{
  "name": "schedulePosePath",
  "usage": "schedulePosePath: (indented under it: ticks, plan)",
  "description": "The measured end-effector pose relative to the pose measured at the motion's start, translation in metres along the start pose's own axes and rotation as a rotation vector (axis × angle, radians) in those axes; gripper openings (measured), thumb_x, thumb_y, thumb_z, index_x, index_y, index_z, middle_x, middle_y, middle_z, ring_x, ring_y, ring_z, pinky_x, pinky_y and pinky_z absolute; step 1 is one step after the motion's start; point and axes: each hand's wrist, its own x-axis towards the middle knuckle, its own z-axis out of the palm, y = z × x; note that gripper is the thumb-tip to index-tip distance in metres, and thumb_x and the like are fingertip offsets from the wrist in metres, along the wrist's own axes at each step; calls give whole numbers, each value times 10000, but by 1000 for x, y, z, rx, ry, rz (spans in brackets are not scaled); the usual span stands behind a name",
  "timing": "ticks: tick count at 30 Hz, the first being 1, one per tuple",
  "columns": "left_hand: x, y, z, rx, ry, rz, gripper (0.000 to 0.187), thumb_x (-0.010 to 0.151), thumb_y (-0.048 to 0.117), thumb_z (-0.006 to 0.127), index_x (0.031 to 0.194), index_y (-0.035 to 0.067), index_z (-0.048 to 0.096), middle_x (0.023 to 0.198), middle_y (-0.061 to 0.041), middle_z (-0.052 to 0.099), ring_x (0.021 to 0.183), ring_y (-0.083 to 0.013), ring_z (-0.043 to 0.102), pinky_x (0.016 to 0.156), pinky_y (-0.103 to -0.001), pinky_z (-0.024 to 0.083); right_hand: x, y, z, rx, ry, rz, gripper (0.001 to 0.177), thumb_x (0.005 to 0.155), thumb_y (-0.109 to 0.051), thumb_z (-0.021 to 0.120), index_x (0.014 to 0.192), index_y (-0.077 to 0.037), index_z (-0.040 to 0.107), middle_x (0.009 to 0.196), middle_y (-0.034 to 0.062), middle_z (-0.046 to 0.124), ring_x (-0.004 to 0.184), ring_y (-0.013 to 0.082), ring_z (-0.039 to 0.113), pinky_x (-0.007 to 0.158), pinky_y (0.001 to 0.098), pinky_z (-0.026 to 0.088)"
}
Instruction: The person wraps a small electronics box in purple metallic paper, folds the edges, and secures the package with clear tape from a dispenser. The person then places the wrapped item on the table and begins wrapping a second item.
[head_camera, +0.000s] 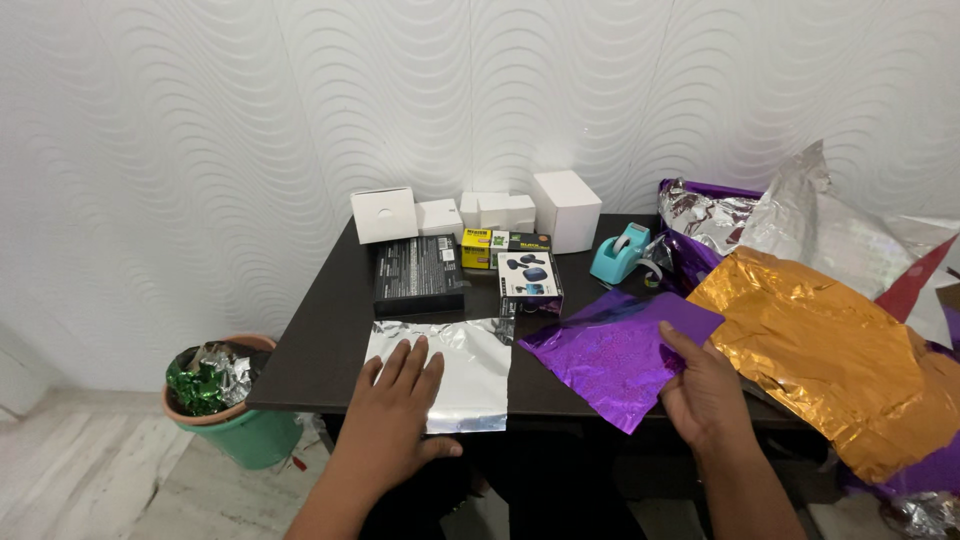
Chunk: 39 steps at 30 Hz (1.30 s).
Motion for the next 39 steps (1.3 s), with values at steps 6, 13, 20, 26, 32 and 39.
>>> schedulePosePath:
  ticks: [6,13,20,26,32,39]
  plan:
    - [2,1,4,198,-17,14,977,650,402,888,1469,119,437,1624,-174,383,1456,-355,332,1136,-551,283,1,-2,5,39,150,66,251,970,-21,534,1215,-20,588,1120,111,702,1024,213,710,942,371,597]
    - [1,-26,-2,-55,-77,-141,982,757,668,726,1489,78,444,1628,-170,321,1519,-385,226,1119,-566,202,-54,-21,72,-783,274,-515,258,1083,-153,554,1201,23,701,1083,180,718,972,247,674,887,366,533]
    - [-3,-23,-18,-385,232,-332,626,980,503,508,1416,54,534,1448,-221,548,1397,-371,456,1128,-478,363,-87,20,152,-1403,-494,-1095,486,863,-170,679,1326,-45,601,1443,222,549,1376,434,453,1123,531,330]
    - [19,-10,-8,-885,278,-604,804,1009,436,622,1564,5,234,1180,-297,670,1138,-402,673,962,-415,519,-93,68,153,-1499,-725,-977,592,823,-213,723,1398,-148,596,1514,215,450,1449,473,322,1154,605,235]
    - [35,-19,-6,-811,255,-675,816,874,192,693,1545,69,245,1053,-110,775,880,-267,733,784,-342,567,-83,59,148,-1481,-724,-840,658,803,-531,741,1306,-116,654,1476,210,476,1440,465,291,1122,622,203]
    - [39,-18,-10,-921,210,-782,644,879,38,629,1484,97,416,1003,-52,809,708,-168,731,660,-347,566,-6,28,138,-1232,-364,-716,572,1030,-546,463,1298,-96,693,1436,169,618,1398,380,520,1174,489,366]
